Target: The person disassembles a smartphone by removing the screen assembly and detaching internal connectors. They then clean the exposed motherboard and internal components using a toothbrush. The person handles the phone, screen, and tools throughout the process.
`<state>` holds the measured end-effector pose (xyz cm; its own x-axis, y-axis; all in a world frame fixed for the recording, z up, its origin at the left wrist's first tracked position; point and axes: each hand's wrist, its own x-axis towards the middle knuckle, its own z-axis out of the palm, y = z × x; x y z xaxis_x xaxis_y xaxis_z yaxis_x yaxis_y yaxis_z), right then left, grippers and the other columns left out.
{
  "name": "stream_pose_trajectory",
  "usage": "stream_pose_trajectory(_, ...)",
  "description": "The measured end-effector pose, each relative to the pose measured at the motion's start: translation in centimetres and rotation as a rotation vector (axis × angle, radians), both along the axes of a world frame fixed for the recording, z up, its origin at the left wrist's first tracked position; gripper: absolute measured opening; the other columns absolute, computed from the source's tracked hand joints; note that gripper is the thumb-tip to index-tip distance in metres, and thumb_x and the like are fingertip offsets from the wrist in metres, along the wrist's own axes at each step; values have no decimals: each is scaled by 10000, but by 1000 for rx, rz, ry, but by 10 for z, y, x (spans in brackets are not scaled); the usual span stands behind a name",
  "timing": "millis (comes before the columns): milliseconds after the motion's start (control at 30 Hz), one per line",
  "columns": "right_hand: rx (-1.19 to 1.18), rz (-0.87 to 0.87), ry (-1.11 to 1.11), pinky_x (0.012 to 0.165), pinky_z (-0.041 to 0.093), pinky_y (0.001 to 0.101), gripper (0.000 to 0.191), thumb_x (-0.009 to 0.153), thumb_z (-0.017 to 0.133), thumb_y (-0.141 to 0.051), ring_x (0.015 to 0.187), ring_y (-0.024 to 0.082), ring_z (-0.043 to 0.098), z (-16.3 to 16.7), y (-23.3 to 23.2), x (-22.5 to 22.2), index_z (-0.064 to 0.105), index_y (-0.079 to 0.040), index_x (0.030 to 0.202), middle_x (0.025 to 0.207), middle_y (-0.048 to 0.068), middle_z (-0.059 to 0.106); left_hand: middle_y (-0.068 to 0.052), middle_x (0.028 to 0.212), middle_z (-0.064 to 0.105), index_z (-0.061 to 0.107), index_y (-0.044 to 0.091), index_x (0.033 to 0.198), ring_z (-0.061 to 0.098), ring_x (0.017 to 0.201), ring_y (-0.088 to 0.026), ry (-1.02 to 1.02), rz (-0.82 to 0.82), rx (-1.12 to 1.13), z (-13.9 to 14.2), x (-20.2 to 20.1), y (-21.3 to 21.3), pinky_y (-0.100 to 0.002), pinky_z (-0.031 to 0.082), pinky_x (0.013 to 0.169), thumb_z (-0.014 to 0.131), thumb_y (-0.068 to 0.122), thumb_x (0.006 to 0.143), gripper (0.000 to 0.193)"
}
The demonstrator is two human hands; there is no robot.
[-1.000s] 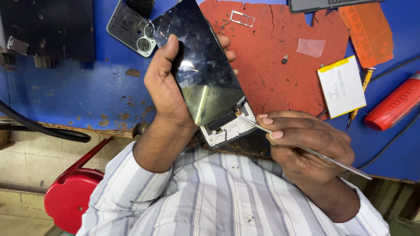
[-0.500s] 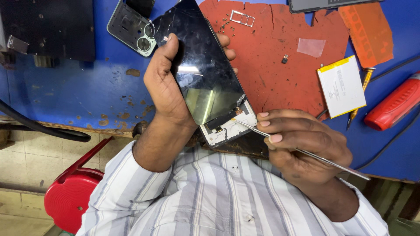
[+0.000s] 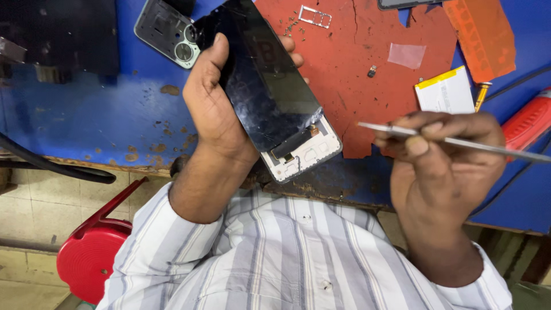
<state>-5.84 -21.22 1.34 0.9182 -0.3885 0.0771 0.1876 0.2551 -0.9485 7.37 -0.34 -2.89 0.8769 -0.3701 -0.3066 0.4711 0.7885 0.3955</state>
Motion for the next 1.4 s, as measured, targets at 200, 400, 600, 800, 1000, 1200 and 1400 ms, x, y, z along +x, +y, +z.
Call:
stream_pose_trajectory(200, -200, 44, 274, 846, 674, 339, 88, 1086, 641, 84, 972, 241, 772, -3, -16, 2, 569, 37, 1104, 1043, 177, 717, -273, 1151, 694, 580, -54, 1238, 724, 1013, -382, -18, 33, -13, -3, 2, 2, -526, 631, 842, 429, 357, 1105, 458)
stream_pose_trajectory(400, -401, 48, 363, 857, 672, 301, 87, 1101, 642, 100, 997, 220, 774, -4, -15, 6, 568, 58, 1115, 1083, 184, 720, -258, 1103, 715, 608, -56, 1198, 731, 976, -366, -63, 43, 43, -2, 1, 2, -459, 622, 814, 426, 336, 1110, 441)
stream_pose_trajectory(600, -413, 15, 377, 852, 688, 315, 106, 1032, 632, 75, 1003, 218, 765, 3, -13, 6, 556, 29, 1090, 1093, 171, 705, -238, 983, 725, 639, -74, 1135, 730, 885, -339, -119, 90, 99, 2, 2, 1, -432, 614, 834, 381, 261, 1158, 423)
stream_pose_trajectory(800, -405, 34, 244, 852, 688, 329, 134, 1096, 641, 55, 1003, 230, 769, -3, -23, -2, 523, 18, 1148, 1101, 199, 700, -235, 1004, 727, 640, -70, 1138, 734, 878, -338, -122, 87, 109, 1, 3, 2, -433, 615, 822, 375, 256, 1158, 420)
stream_pose_trajectory(1000, -254, 49, 13, 882, 668, 377, 202, 1116, 714, -9, 1009, 219, 764, -7, -19, -11, 520, -2, 1171, 1112, 201, 708, -243, 1029, 727, 632, -64, 1159, 736, 918, -342, -150, 38, 53, -5, 3, 1, -445, 617, 827, 389, 304, 1165, 441)
stream_pose_trajectory(1200, -458, 94, -28, 943, 683, 393, 154, 1029, 715, 19, 1001, 232, 764, 3, 6, -13, 584, -6, 1107, 1079, 194, 708, -251, 1054, 720, 623, -57, 1210, 737, 944, -349, -123, 1, 34, -8, 1, -1, -453, 623, 817, 403, 323, 1137, 445)
stream_pose_trajectory(1400, -601, 158, -26, 955, 669, 393, 146, 960, 698, 82, 1038, 267, 754, 16, 15, -3, 594, 10, 1033, 1080, 186, 701, -252, 1059, 714, 615, -70, 1217, 728, 951, -351, -114, 9, 42, -6, -2, -3, -433, 616, 854, 409, 324, 1151, 449)
